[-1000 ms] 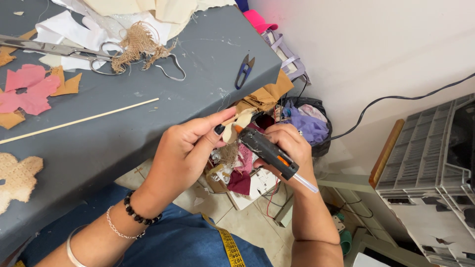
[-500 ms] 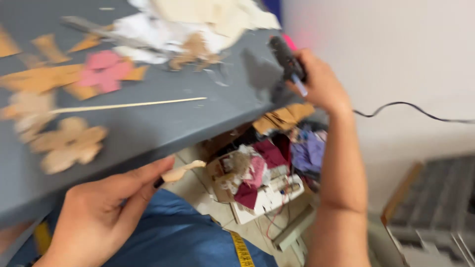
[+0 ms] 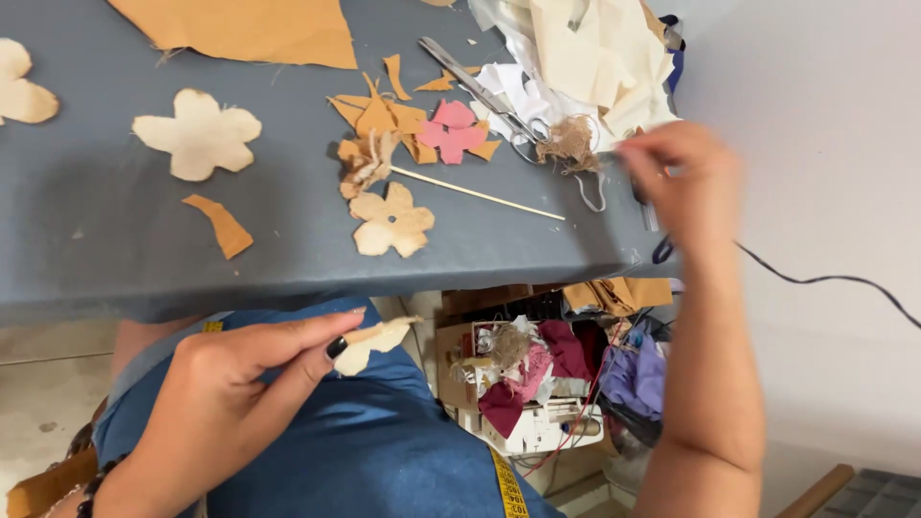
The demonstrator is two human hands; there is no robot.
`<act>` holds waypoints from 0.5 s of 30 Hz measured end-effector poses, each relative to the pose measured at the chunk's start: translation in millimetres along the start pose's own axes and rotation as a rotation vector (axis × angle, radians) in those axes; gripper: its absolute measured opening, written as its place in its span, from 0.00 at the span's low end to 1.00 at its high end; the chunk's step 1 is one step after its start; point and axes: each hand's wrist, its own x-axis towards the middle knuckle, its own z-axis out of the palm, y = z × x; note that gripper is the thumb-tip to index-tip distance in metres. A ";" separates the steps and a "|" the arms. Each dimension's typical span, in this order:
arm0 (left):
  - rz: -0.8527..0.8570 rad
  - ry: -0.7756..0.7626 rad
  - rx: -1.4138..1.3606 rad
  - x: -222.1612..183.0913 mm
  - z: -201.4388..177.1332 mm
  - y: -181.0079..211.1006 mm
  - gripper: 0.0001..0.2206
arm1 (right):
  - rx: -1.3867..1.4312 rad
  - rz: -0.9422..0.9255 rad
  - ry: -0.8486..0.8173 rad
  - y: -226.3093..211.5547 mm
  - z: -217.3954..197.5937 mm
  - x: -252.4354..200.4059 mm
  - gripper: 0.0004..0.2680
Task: Making decorative flowers from fabric and paper using a hot glue gun and scissors
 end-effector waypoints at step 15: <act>-0.247 0.051 -0.312 4.9 -40.3 -8.0 0.16 | -0.028 -0.470 -0.305 -141.9 86.9 38.6 0.03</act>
